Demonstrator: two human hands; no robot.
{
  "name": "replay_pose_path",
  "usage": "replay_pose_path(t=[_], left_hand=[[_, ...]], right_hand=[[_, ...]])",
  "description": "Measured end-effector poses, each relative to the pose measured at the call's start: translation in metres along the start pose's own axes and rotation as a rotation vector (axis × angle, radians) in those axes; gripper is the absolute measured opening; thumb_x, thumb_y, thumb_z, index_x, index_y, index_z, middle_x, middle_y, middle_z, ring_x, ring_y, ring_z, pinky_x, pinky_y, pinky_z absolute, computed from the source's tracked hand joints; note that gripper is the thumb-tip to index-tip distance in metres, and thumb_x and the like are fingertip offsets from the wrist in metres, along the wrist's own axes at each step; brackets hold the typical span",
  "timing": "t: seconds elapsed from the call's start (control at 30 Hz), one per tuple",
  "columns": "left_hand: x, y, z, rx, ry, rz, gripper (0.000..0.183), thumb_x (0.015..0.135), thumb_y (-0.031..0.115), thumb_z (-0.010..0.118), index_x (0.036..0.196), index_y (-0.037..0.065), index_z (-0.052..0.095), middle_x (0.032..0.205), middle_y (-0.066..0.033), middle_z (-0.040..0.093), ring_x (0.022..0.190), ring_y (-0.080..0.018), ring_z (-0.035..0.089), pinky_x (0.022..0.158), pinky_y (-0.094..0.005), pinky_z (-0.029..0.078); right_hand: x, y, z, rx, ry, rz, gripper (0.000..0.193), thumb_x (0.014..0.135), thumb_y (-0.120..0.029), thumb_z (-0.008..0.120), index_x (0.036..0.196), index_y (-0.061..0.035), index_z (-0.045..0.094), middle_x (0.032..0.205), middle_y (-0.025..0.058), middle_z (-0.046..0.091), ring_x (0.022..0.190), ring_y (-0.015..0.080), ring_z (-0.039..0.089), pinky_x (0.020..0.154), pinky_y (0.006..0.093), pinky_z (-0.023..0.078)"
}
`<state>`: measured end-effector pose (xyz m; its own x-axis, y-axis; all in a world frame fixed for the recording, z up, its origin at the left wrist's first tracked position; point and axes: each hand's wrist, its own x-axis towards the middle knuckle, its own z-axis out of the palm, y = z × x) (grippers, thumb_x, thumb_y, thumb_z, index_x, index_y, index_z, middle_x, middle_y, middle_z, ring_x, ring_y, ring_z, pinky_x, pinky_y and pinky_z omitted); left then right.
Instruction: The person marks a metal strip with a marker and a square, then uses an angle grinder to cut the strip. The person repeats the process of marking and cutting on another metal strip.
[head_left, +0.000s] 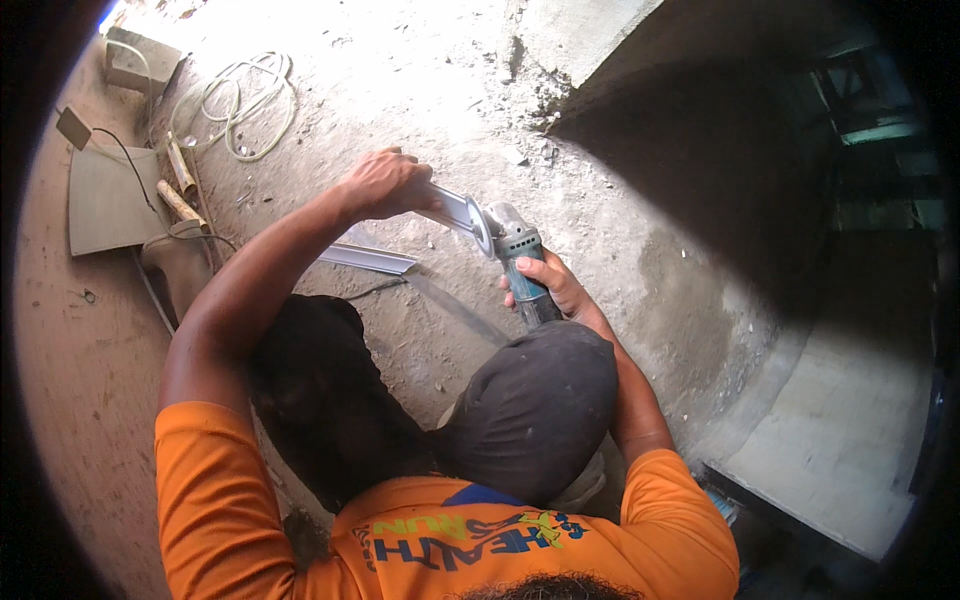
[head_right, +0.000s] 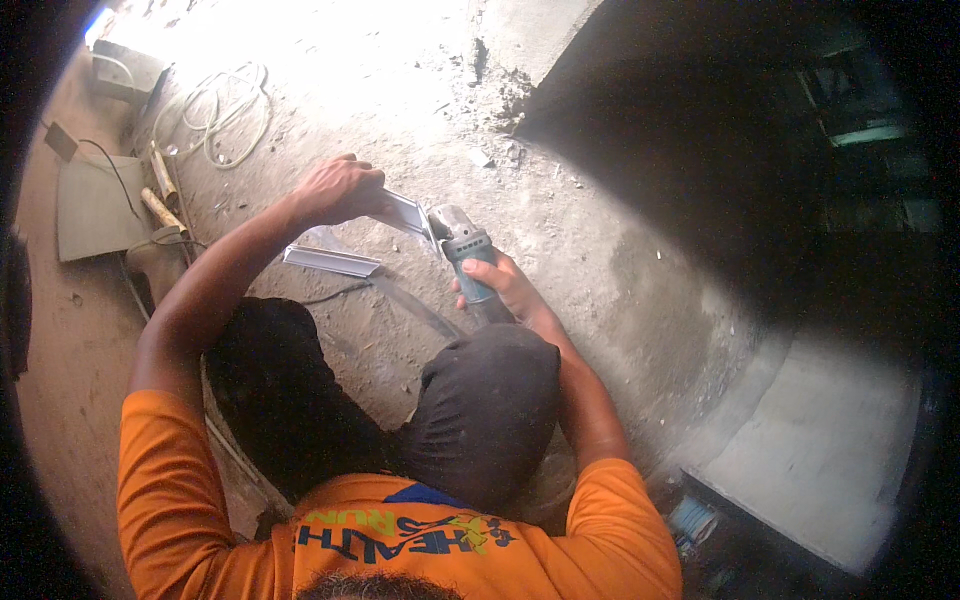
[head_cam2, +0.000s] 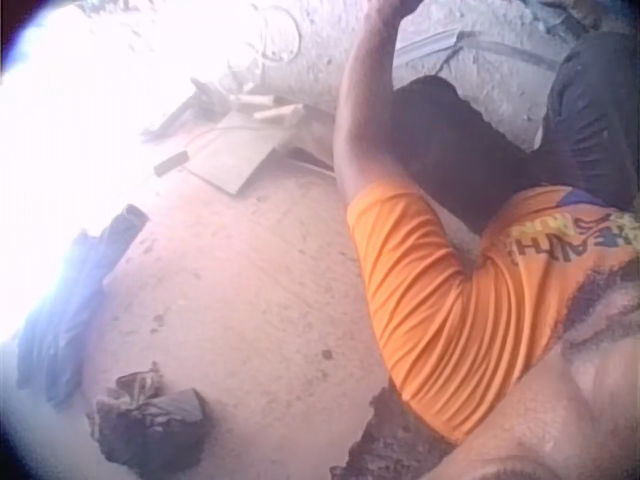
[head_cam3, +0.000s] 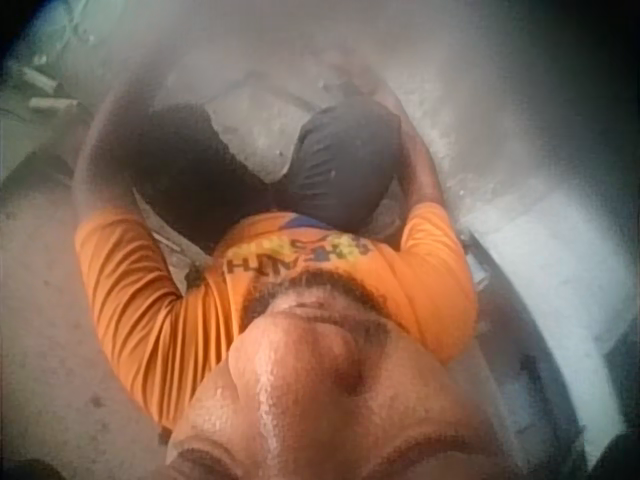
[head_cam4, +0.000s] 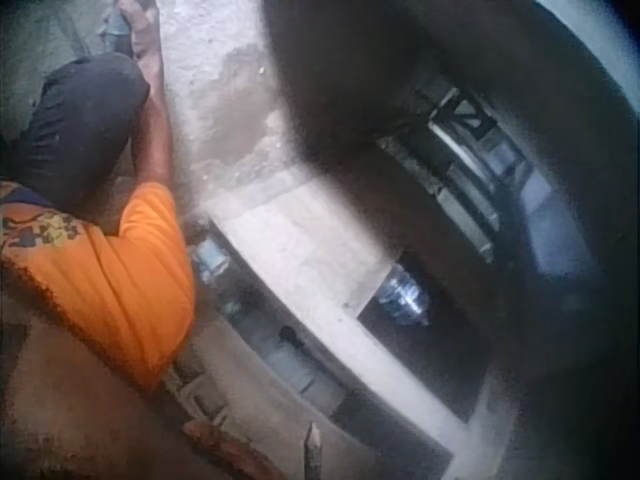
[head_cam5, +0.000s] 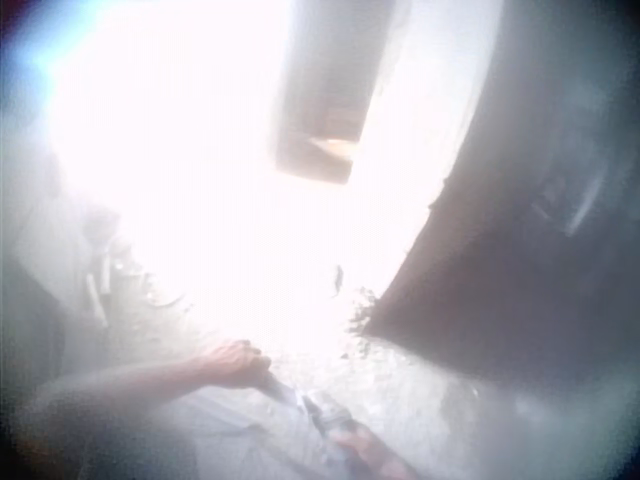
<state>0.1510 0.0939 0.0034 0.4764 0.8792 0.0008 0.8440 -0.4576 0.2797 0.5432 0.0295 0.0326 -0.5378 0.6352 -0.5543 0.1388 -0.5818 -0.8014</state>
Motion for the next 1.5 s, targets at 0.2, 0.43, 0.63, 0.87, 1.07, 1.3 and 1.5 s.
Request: replay_pose_path(t=[0.2,0.43,0.63,0.87,1.07,1.3,1.5], left_hand=[[0.0,0.001,-0.005,-0.027,0.008,-0.023,0.055,0.104,0.067,0.085,0.098,0.013,0.082,0.091,-0.0081,0.082,0.091,-0.0316,0.083,0.079,-0.0498,0.063],[-0.002,0.003,-0.009,-0.024,-0.013,-0.017,0.052,0.105,0.065,0.086,0.097,0.013,0.082,0.089,-0.0062,0.081,0.086,-0.0286,0.082,0.08,-0.0489,0.063],[-0.005,0.009,-0.014,-0.027,-0.008,-0.018,0.051,0.106,0.064,0.085,0.099,0.013,0.082,0.088,-0.0061,0.08,0.087,-0.0277,0.081,0.089,-0.0489,0.063],[-0.004,0.013,-0.017,-0.031,-0.035,-0.029,0.053,0.106,0.065,0.084,0.102,0.012,0.083,0.094,-0.0081,0.082,0.093,-0.0287,0.082,0.092,-0.0483,0.063],[-0.005,0.025,-0.023,0.018,-0.118,-0.065,0.053,0.104,0.064,0.085,0.113,0.013,0.083,0.106,-0.0087,0.08,0.108,-0.0288,0.078,0.1,-0.0499,0.061],[-0.016,0.02,-0.028,0.173,0.25,0.119,0.047,0.098,0.041,0.096,0.134,0.021,0.073,0.128,-0.0037,0.069,0.128,-0.0273,0.067,0.116,-0.0507,0.052],[-0.015,0.024,-0.032,0.32,0.333,0.191,0.047,0.097,0.03,0.096,0.136,0.021,0.071,0.129,-0.0038,0.065,0.131,-0.0267,0.065,0.123,-0.0511,0.05]], right_hand=[[0.002,0.0,0.0,-0.037,0.006,0.021,0.091,0.097,-0.06,0.082,0.157,0.0036,0.058,0.11,0.0152,0.075,0.089,0.0226,0.081,0.081,0.039,0.069],[0.0,-0.001,0.002,-0.058,0.025,0.03,0.094,0.096,-0.063,0.082,0.157,0.0034,0.058,0.109,0.0139,0.074,0.089,0.0225,0.082,0.08,0.0384,0.069],[0.0,-0.001,0.003,-0.031,0.01,0.026,0.086,0.1,-0.057,0.082,0.156,0.0028,0.058,0.109,0.0129,0.074,0.088,0.0202,0.082,0.078,0.0363,0.069],[0.001,0.0,0.003,-0.024,0.003,0.03,0.083,0.101,-0.056,0.082,0.155,0.0025,0.058,0.11,0.0123,0.075,0.087,0.0196,0.081,0.078,0.0358,0.068],[0.001,0.002,0.004,-0.019,0.01,0.038,0.082,0.101,-0.055,0.082,0.155,0.0017,0.058,0.11,0.0123,0.075,0.089,0.0199,0.081,0.078,0.0372,0.068],[-0.012,0.026,-0.016,0.203,0.104,-0.088,0.082,0.1,-0.061,0.083,0.153,-0.0018,0.061,0.111,0.0115,0.077,0.089,0.0203,0.082,0.077,0.0374,0.07],[-0.02,0.06,-0.046,0.539,0.123,-0.037,0.064,0.105,-0.066,0.079,0.127,-0.0066,0.073,0.105,0.0099,0.08,0.087,0.0197,0.083,0.075,0.0384,0.072]])
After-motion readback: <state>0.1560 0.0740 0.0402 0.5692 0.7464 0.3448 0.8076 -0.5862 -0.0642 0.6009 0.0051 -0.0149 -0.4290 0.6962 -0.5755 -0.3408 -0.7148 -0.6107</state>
